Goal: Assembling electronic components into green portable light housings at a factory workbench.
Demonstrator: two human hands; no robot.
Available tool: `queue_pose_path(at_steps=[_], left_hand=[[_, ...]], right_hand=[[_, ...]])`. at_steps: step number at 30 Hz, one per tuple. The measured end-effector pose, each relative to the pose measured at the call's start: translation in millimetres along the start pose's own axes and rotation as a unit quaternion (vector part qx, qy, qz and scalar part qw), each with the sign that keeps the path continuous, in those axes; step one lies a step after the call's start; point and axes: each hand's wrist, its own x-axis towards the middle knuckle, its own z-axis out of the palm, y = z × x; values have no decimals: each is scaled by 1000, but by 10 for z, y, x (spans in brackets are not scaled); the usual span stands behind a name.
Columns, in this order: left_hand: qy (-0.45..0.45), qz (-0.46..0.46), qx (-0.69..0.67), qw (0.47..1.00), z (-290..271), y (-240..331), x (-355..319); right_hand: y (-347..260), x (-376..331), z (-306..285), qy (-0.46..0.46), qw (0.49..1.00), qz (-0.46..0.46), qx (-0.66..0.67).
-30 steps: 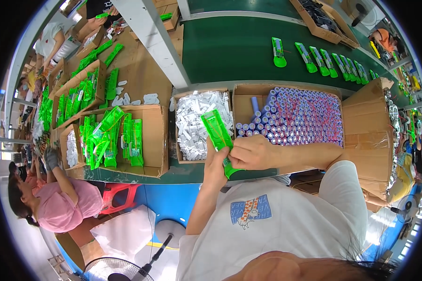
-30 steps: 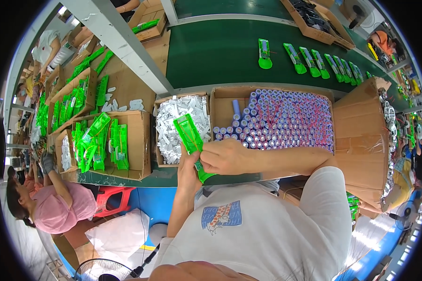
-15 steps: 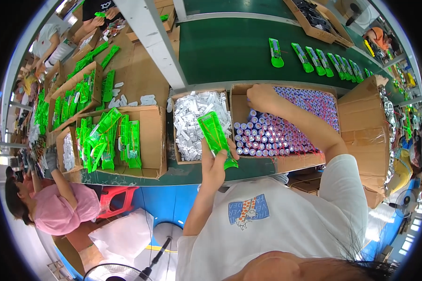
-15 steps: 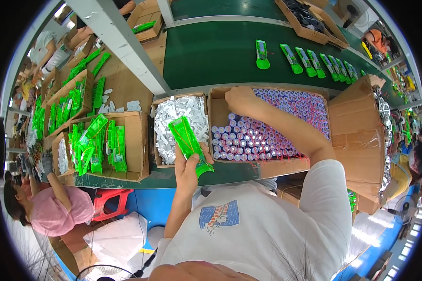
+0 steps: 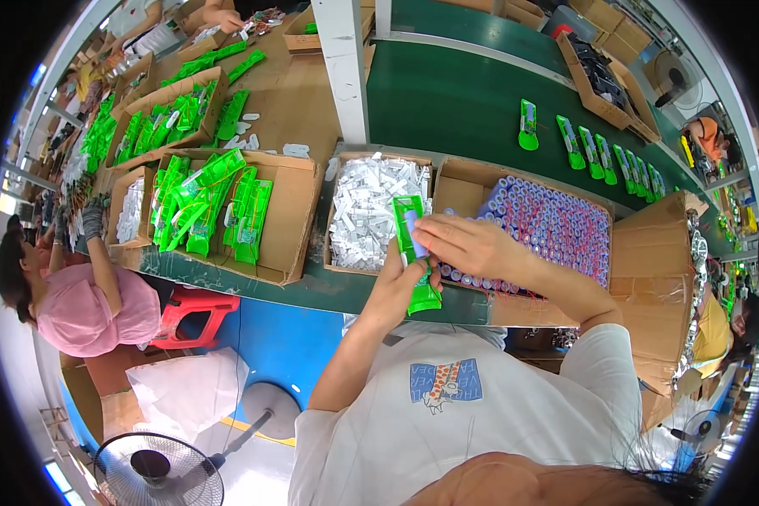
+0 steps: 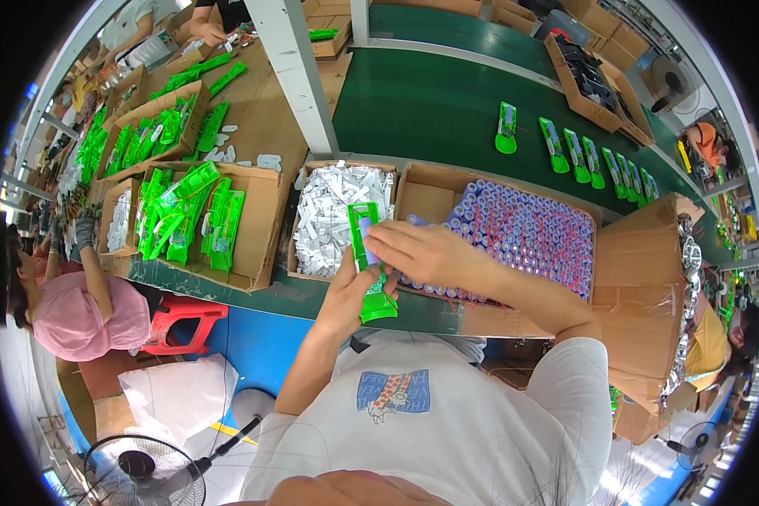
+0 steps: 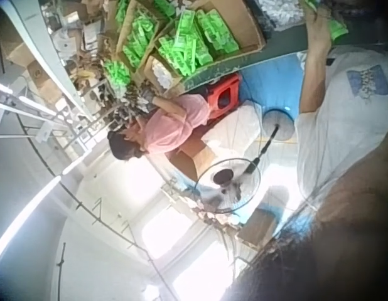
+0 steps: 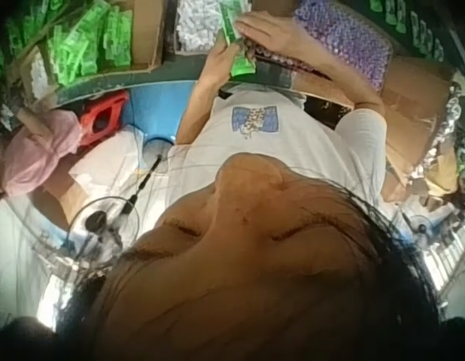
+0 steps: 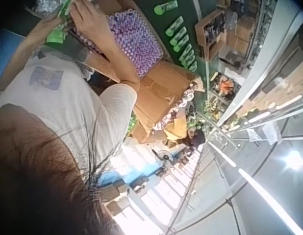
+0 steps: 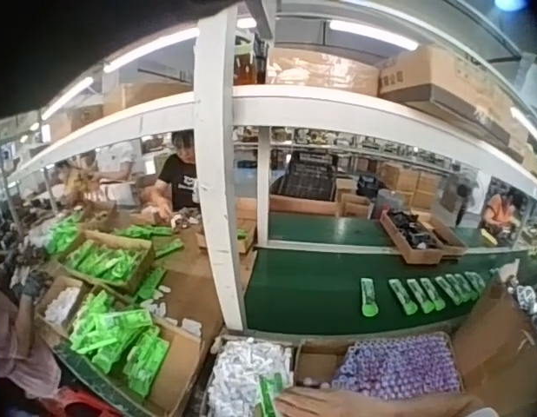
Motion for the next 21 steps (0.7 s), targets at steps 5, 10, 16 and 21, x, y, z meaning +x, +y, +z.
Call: queue_pose_path(at_steps=[5,10,16,21], left_hand=[[42,34,36,998,54,-31,-33],[-26,30,1,999,-48,51,-105],[-68,29,219,973,-58,-36,-217],[55,64,382,920,13,-70,-394]], right_hand=[[-334,-84,208,-8,987,1,-158],[-91,-29,87,57,992,60,98],[259,50,240,-122,730,385,552],[188,150,223,-246,663,279,650]])
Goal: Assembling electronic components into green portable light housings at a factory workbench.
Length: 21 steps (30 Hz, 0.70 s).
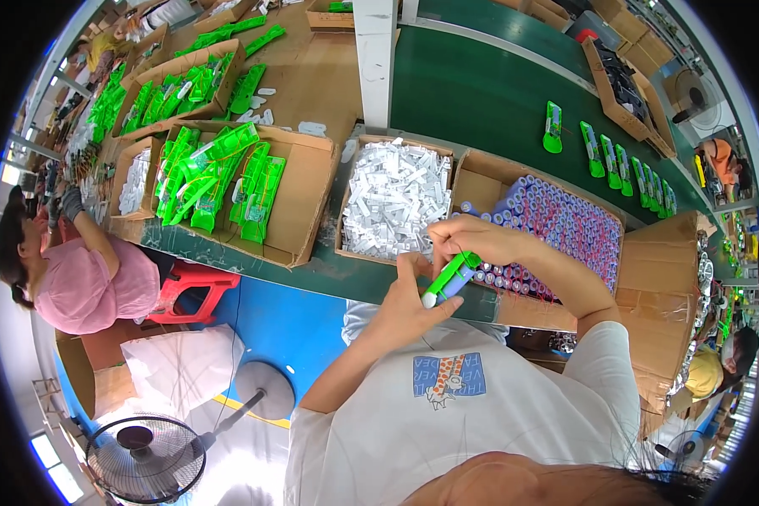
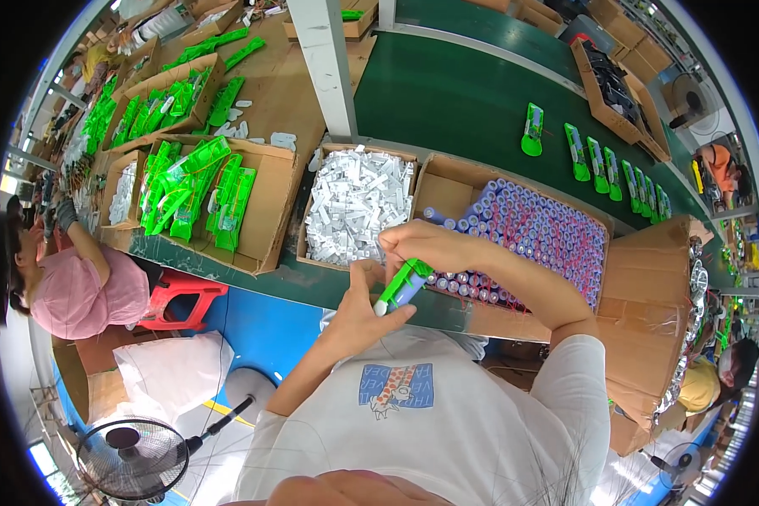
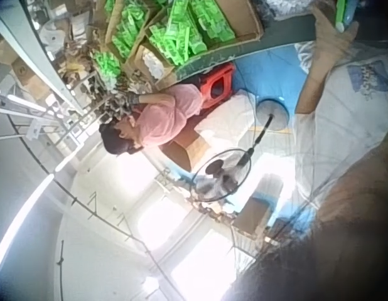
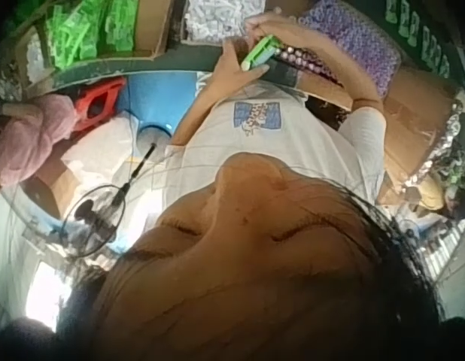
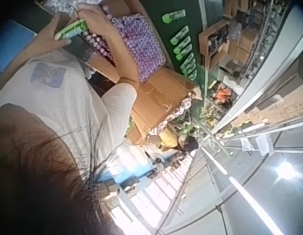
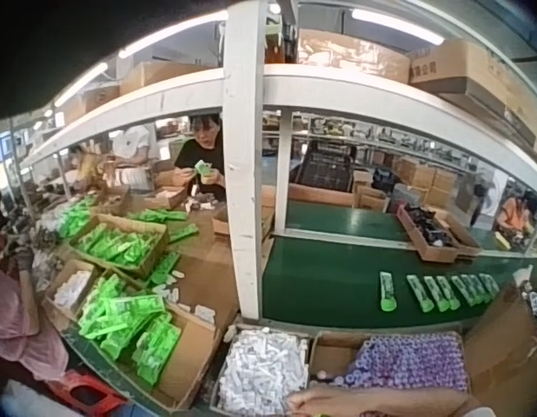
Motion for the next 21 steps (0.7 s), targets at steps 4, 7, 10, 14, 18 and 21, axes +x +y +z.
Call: queue_pose_path(at_steps=[4,7,10,14,18,21], left_hand=[[15,49,-20,999,18,-42,-33],[14,-12,-204,979,-213,-291,-71],[102,29,-362,926,-466,-264,-130],[168,25,-395,903,-467,-190,-96],[106,-26,-389,915,-366,-177,10],[81,-18,-377,922,-261,-176,71]], right_hand=[[-94,188,50,48,998,-42,-27],[-240,592,-96,125,983,11,-136],[-29,900,-218,169,833,-191,-491],[134,956,-167,197,793,-208,-538],[-94,792,17,312,900,-200,-231],[-99,688,74,310,903,-190,-226]])
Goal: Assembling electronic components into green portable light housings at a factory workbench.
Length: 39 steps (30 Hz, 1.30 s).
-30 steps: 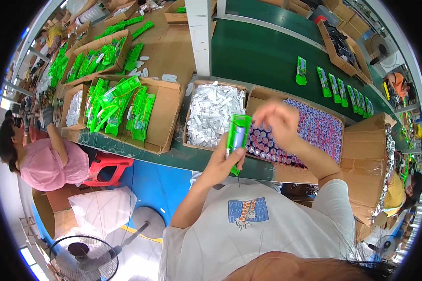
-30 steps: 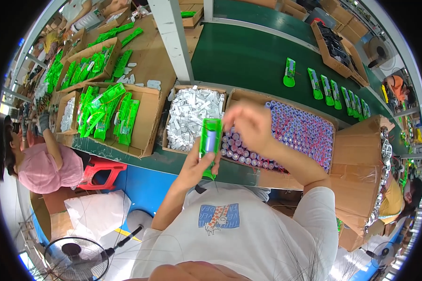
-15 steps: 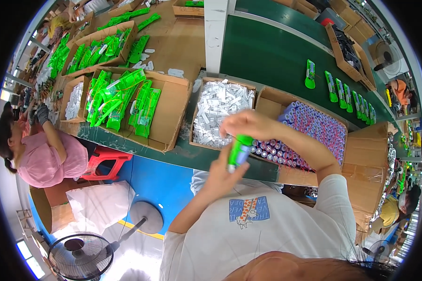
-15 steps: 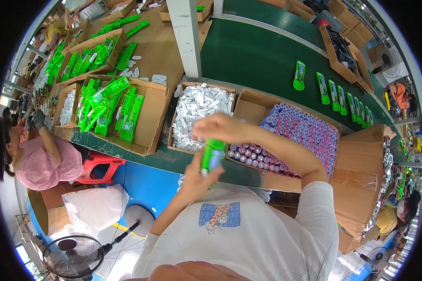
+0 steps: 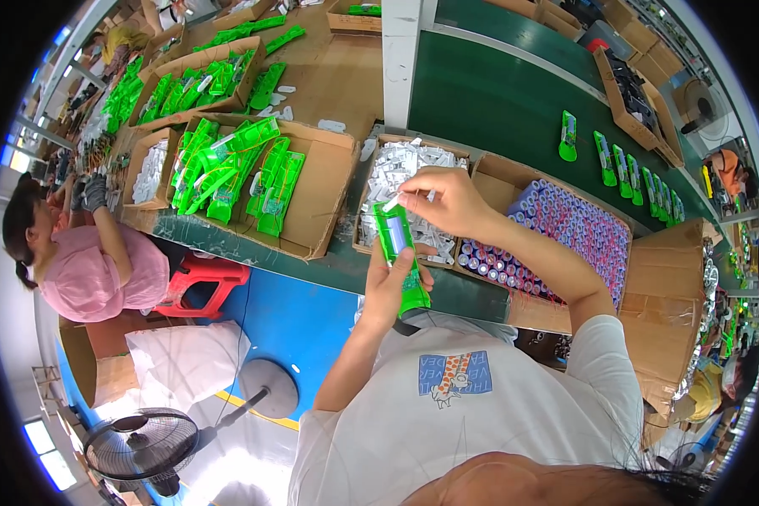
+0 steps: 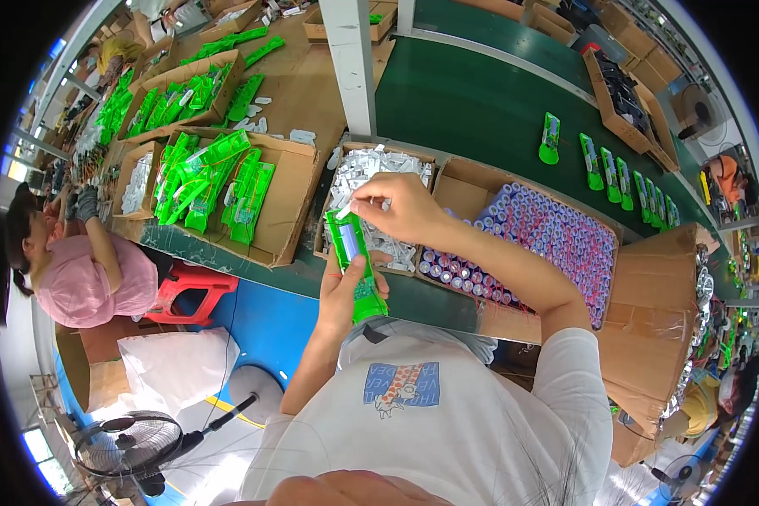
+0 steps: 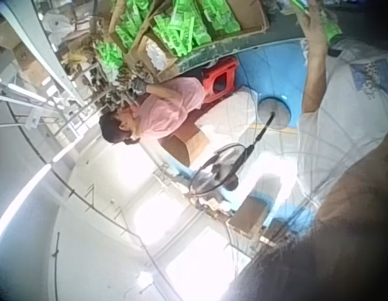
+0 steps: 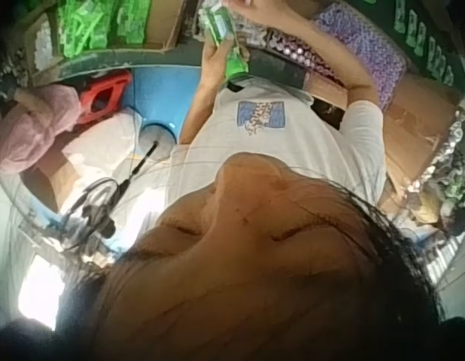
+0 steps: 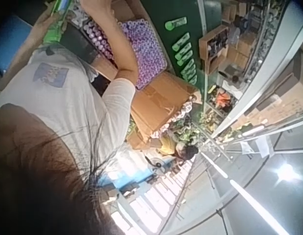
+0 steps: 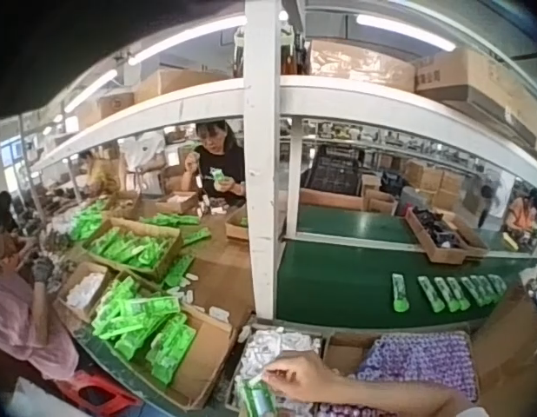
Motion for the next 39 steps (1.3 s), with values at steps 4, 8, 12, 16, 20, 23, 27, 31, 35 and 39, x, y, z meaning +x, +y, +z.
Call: queue_pose_path(at_steps=[4,8,12,16,20,23,27,31,35,39], left_hand=[[-9,12,27,1000,30,-41,48],[-42,28,88,995,-9,0,97],[-78,29,63,995,-7,26,120],[-209,116,156,958,70,6,247],[121,127,175,969,-597,768,584],[290,209,788,501,-1244,999,826],[284,57,841,456,-1371,1063,785],[258,204,726,604,-1016,1175,748],[-19,-35,5,999,-255,821,463],[27,-20,-108,994,112,525,374]], right_hand=[[-90,-86,-98,-9,984,-90,-154],[-64,-78,-185,-69,992,1,-109],[-127,-41,-201,18,986,-54,-160],[70,-153,-416,-24,997,-39,-66],[940,255,-1745,221,933,22,-285],[2622,241,-3383,259,814,126,-505],[2965,199,-3147,68,720,374,-580],[1273,410,-2065,106,826,58,-551],[-118,39,-608,20,940,-231,-250],[63,-280,-372,-138,942,-299,-72]])
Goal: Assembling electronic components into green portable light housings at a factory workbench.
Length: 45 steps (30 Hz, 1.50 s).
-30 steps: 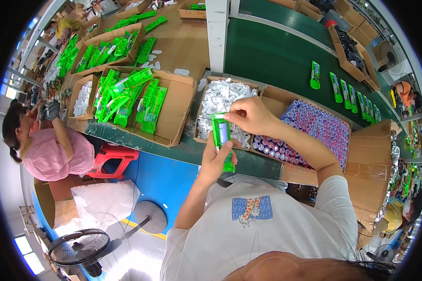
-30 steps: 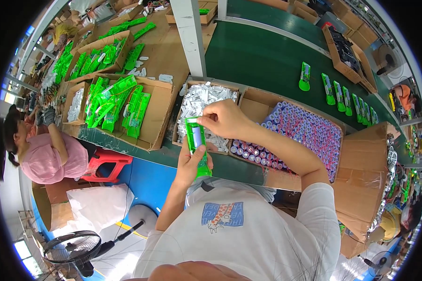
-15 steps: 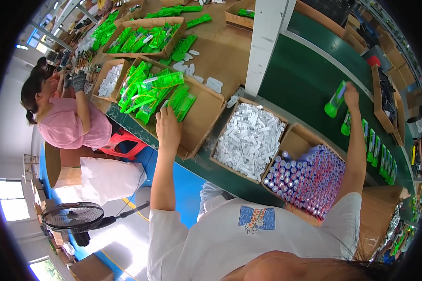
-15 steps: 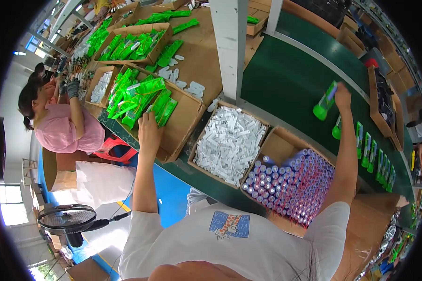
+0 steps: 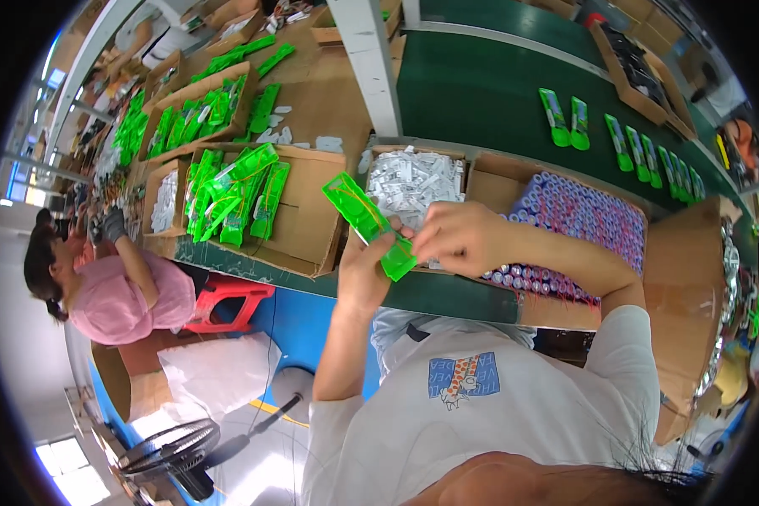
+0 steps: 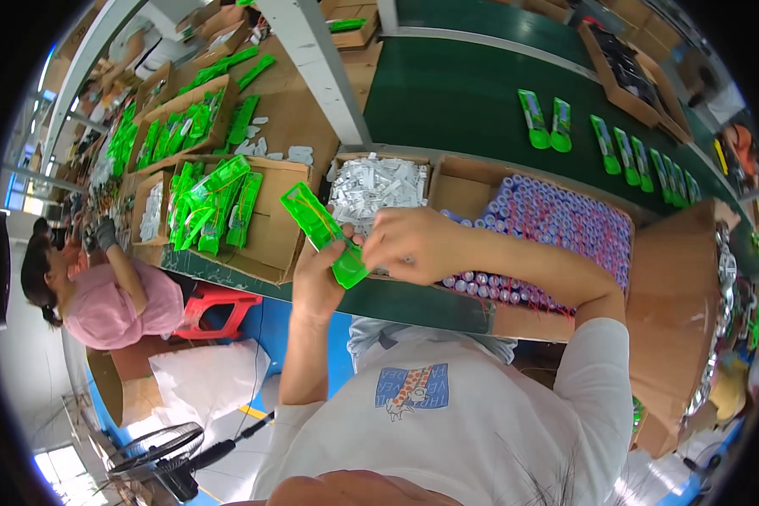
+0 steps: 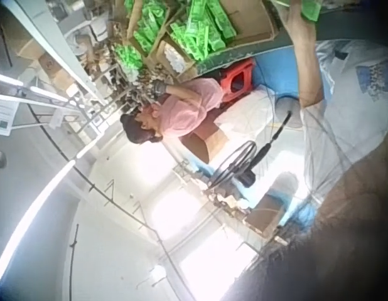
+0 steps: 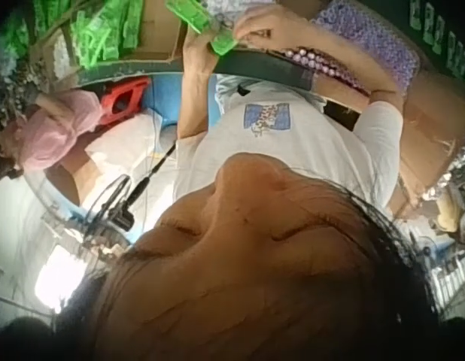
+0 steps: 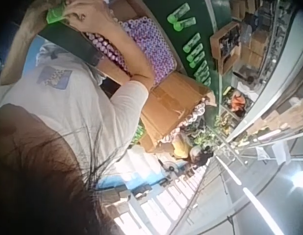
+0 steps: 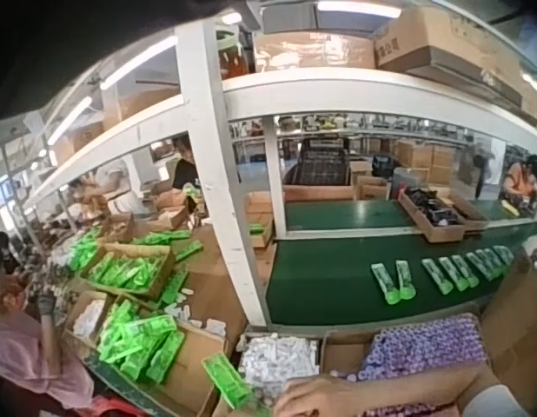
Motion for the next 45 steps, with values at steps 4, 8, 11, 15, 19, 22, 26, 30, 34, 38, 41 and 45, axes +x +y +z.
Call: queue_pose_path(at_steps=[4,8,11,15,19,22,26,30,34,38,41,45], left_hand=[[-76,195,241,948,-8,-361,6],[-90,96,112,985,91,-343,-141],[-43,94,106,989,-20,-450,-112],[-55,80,150,984,-44,-485,-103],[-105,46,138,984,37,-388,-131],[-118,5,153,981,14,-431,-168],[-115,-73,139,981,16,-534,-214],[-130,-99,108,981,3,-586,-209],[-138,-80,158,974,-43,-533,-197],[-146,-48,126,980,-158,-443,-156],[-138,-40,136,980,-245,-298,-152],[-110,1,101,989,-383,-281,-180]], right_hand=[[-410,350,-116,161,904,336,211],[-482,239,90,164,942,286,61],[-553,119,305,183,958,148,-162],[-197,-267,22,126,955,249,-96],[0,-486,-391,-142,862,461,-154],[-45,-569,-279,-34,908,412,-69],[-392,-425,-188,135,950,134,-250],[-521,-237,-134,-23,945,-92,-313],[-453,-225,-109,-65,968,-69,-234],[-269,-152,-25,-71,989,-12,-129],[-177,6,55,-73,996,-11,-59],[38,234,172,15,997,-71,-7]])
